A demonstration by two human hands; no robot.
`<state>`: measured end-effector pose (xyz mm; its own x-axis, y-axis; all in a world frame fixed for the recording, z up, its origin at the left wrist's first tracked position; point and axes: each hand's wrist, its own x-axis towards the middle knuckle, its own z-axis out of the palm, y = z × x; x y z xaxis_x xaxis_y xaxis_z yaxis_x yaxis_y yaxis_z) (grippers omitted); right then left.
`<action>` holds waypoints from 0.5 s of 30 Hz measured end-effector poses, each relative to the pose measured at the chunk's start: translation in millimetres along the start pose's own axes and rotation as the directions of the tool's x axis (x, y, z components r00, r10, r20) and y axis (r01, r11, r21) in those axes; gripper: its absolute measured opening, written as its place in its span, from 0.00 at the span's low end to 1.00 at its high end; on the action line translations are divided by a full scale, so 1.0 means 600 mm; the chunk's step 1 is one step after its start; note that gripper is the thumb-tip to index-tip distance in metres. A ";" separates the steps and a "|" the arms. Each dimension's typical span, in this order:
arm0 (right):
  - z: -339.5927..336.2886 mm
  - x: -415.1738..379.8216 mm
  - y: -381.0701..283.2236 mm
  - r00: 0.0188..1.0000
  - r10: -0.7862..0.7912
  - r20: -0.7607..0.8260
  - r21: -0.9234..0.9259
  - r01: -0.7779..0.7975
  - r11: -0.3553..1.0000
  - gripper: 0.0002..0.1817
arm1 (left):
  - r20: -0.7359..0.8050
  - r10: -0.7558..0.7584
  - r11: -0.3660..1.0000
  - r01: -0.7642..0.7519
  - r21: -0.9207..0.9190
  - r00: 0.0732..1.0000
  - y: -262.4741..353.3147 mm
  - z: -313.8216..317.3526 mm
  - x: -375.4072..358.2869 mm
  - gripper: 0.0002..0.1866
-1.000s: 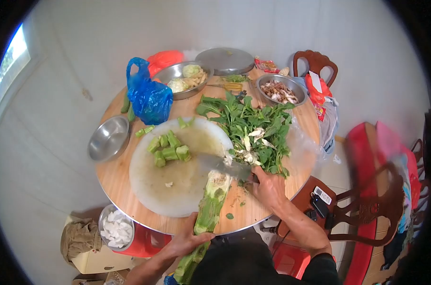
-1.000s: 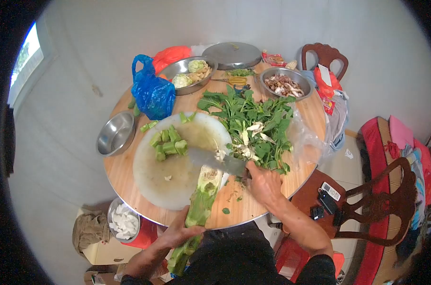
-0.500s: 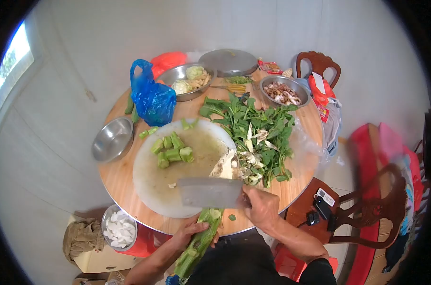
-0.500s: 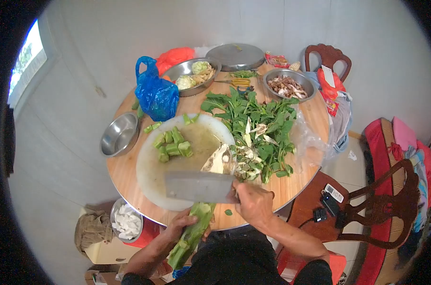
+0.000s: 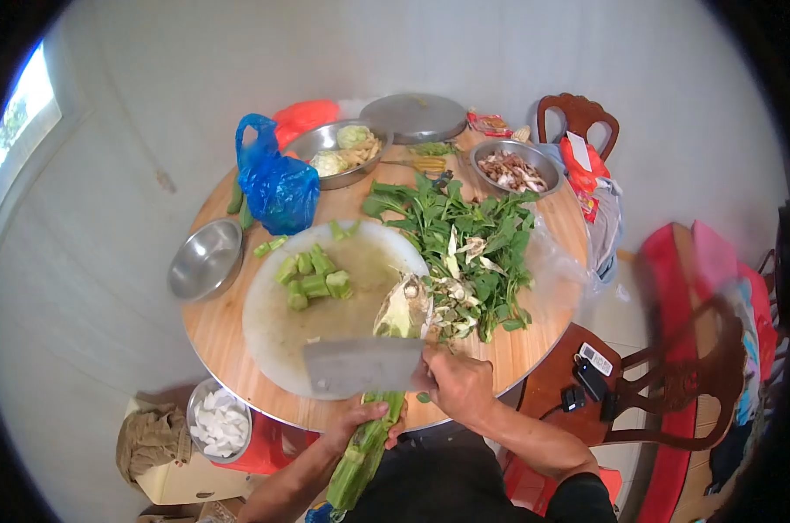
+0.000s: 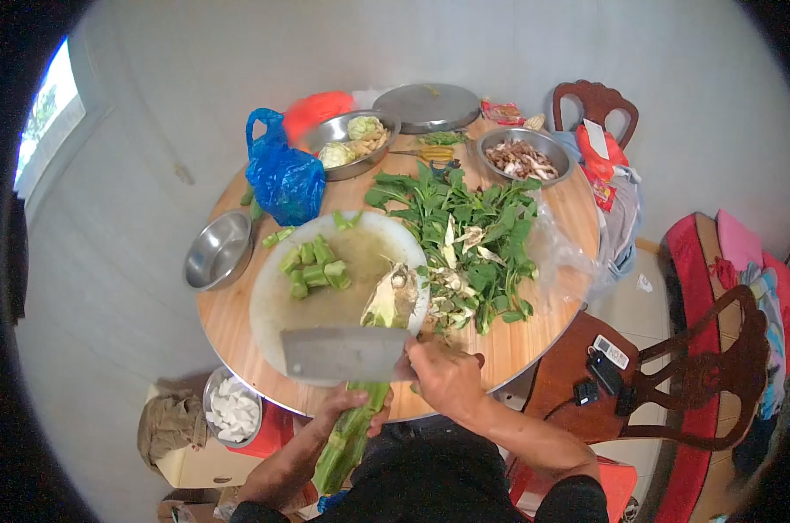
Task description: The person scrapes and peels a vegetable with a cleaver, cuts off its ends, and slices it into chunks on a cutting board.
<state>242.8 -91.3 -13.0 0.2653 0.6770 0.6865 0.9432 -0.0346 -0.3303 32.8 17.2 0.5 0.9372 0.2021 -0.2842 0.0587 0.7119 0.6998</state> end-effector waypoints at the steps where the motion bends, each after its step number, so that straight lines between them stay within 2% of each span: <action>1: -0.003 -0.002 -0.008 0.997 -0.081 0.010 0.004 0.081 0.997 0.19 | -0.004 -0.007 1.000 0.007 -0.003 1.000 -0.003 0.002 -0.004 0.27; 2: 0.009 -0.007 0.008 0.997 -0.080 0.012 0.005 0.080 0.997 0.19 | -0.015 0.010 1.000 -0.010 -0.022 1.000 -0.004 0.008 -0.006 0.27; 4: 0.028 0.012 0.041 0.995 0.100 0.026 -0.073 -0.098 0.993 0.18 | -0.024 0.044 0.998 -0.045 -0.040 0.999 -0.004 0.013 -0.007 0.27; 6: 0.032 0.004 0.030 0.995 0.102 -0.008 -0.048 -0.102 0.994 0.16 | -0.069 0.015 0.996 -0.021 -0.083 0.998 -0.002 0.011 -0.002 0.27; 9: 0.005 -0.004 -0.003 0.996 -0.084 0.017 -0.046 0.085 0.995 0.12 | -0.045 0.013 0.991 -0.019 -0.133 0.999 -0.009 0.009 -0.005 0.27; 10: 0.011 -0.005 0.011 0.997 -0.076 0.028 -0.040 0.077 0.996 0.12 | -0.053 0.003 0.990 -0.011 -0.141 0.999 -0.011 0.012 -0.011 0.27; 12: 0.025 0.015 0.056 0.992 0.113 0.058 -0.081 -0.108 0.991 0.13 | -0.064 0.017 0.996 -0.023 -0.087 0.998 0.001 0.021 -0.007 0.27; 13: 0.024 0.010 0.046 0.986 0.142 0.089 -0.063 -0.137 0.989 0.13 | -0.069 0.035 0.995 -0.041 -0.087 0.997 -0.001 0.017 -0.008 0.27; 15: 0.016 -0.001 0.026 0.993 0.076 0.087 -0.031 -0.074 0.997 0.14 | -0.026 0.037 0.994 -0.039 -0.103 0.999 -0.006 0.015 -0.002 0.27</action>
<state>255.4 -85.0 -24.8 0.3182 0.7338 0.6003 0.9267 -0.1071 -0.3602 34.5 8.4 4.4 0.9295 0.2455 -0.2752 -0.0137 0.7687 0.6395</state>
